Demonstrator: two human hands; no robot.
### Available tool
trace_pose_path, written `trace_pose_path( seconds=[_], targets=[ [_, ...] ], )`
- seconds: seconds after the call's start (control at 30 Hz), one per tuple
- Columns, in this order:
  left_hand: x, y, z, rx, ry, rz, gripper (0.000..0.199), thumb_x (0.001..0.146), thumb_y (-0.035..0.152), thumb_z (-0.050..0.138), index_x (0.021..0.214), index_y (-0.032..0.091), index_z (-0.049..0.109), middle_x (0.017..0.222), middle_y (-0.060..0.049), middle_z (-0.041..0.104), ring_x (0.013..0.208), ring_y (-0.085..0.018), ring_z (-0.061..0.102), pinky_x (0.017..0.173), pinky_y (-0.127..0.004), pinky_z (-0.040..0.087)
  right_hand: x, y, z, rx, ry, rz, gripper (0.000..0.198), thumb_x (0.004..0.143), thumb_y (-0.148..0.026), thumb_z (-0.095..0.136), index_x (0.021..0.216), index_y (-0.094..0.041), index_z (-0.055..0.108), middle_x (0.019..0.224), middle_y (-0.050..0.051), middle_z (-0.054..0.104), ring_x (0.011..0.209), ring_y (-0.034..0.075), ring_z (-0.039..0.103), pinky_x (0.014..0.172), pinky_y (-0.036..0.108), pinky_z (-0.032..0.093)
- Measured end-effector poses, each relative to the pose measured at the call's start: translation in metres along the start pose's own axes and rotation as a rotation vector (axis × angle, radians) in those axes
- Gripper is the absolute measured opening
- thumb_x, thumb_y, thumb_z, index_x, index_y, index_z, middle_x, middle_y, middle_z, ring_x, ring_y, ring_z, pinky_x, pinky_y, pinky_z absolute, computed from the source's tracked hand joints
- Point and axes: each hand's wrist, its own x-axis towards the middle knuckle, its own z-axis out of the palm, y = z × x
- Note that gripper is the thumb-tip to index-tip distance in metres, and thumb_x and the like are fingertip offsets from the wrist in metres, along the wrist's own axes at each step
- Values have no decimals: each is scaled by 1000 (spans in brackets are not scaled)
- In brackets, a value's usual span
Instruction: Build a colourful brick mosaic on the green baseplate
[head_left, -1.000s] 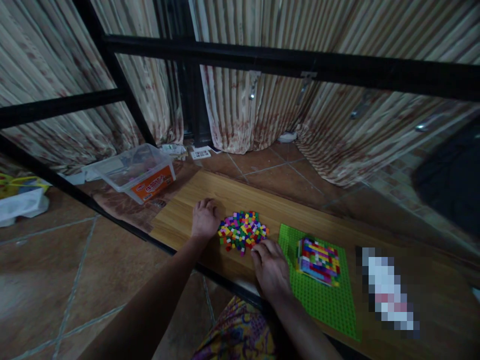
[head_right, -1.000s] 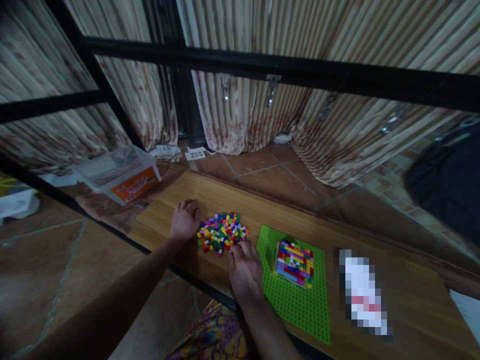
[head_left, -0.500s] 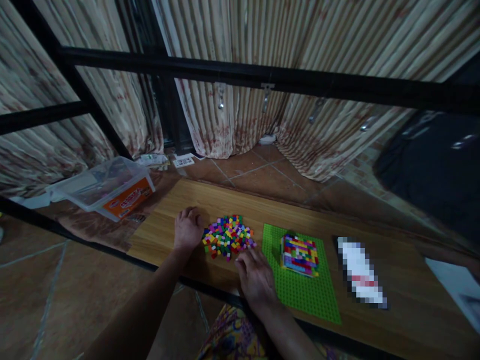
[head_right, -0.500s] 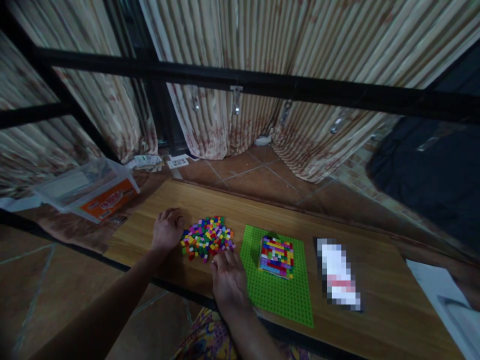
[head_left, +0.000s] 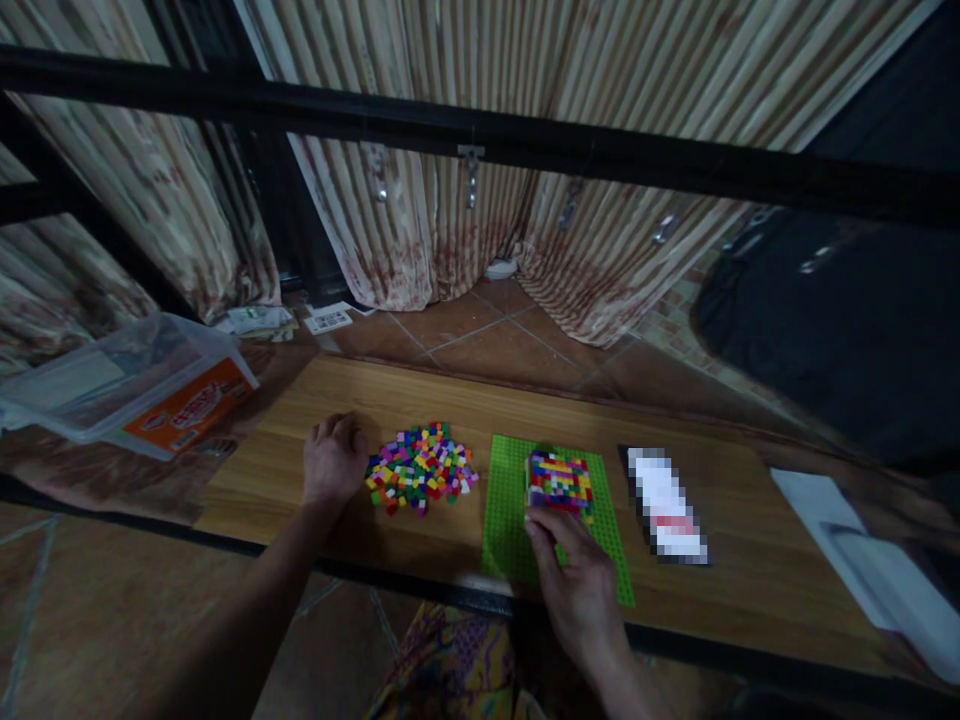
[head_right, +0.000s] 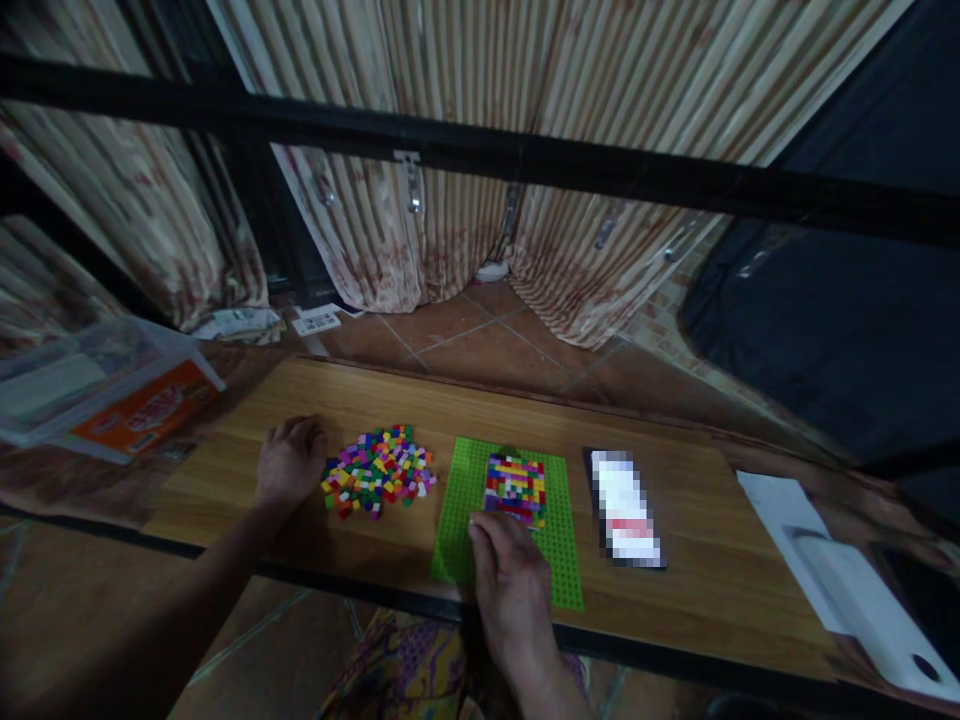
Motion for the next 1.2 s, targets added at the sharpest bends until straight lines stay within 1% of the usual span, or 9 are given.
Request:
trace_pose_path(
  seconds=[0.1, 0.17, 0.3, 0.4, 0.63, 0.77, 0.9, 1.03, 1.2],
  targets=[
    [0, 0, 0, 6, 3, 2, 34, 86, 27, 40, 106, 13, 64, 113, -15, 63, 104, -30, 56, 95, -45, 42, 6, 16, -15, -16, 72, 89, 24, 90, -37, 51, 99, -23, 69, 100, 6, 71, 92, 19, 65, 81, 35, 52],
    [0, 0, 0, 12, -1, 2, 35, 86, 28, 39, 107, 13, 63, 113, -15, 63, 104, -30, 55, 94, -45, 43, 12, 23, -20, -33, 109, 110, 24, 89, -38, 52, 97, -23, 69, 100, 6, 70, 93, 20, 64, 83, 37, 51],
    [0, 0, 0, 17, -10, 0, 36, 85, 28, 40, 108, 12, 63, 113, -17, 63, 105, -31, 55, 95, -45, 42, 22, 30, -20, -41, 166, 73, 22, 87, -40, 55, 91, -25, 71, 105, 6, 66, 103, 22, 57, 91, 43, 45],
    [1, 0, -1, 16, -13, 1, 36, 84, 28, 41, 108, 12, 63, 113, -16, 63, 105, -31, 55, 95, -46, 42, 26, 34, -15, -31, 194, 79, 21, 85, -42, 58, 88, -27, 73, 111, 6, 61, 108, 23, 53, 95, 46, 41],
    [0, 1, -2, -10, 3, -1, 35, 85, 29, 41, 107, 15, 63, 114, -15, 62, 106, -31, 54, 95, -46, 42, 27, 43, -11, 8, 192, 146, 23, 81, -46, 62, 88, -28, 74, 118, 6, 57, 114, 24, 48, 96, 47, 38],
    [-1, 0, -1, 4, 7, 2, 36, 85, 29, 40, 107, 13, 63, 114, -15, 63, 105, -30, 55, 96, -44, 42, 28, 44, -9, 32, 194, 170, 21, 80, -45, 64, 87, -28, 75, 119, 6, 57, 116, 24, 47, 97, 46, 38],
    [0, 0, -1, 18, -4, 13, 38, 86, 29, 39, 109, 11, 63, 114, -17, 63, 105, -31, 55, 96, -45, 42, 28, 44, -6, 49, 204, 165, 21, 80, -44, 63, 87, -28, 75, 119, 6, 57, 116, 24, 48, 97, 47, 39],
    [0, -1, -1, 14, -9, 19, 36, 85, 27, 40, 109, 13, 63, 113, -16, 63, 104, -31, 55, 95, -46, 42, 28, 45, -4, 72, 217, 164, 21, 81, -43, 63, 87, -27, 74, 118, 6, 57, 115, 24, 49, 97, 47, 40],
    [-1, 0, 0, 17, 6, 5, 36, 85, 29, 40, 108, 14, 63, 113, -14, 63, 103, -30, 55, 94, -44, 43, 28, 45, -5, 70, 216, 124, 21, 82, -41, 61, 88, -25, 73, 120, 7, 57, 113, 23, 52, 96, 46, 42]
  ],
)
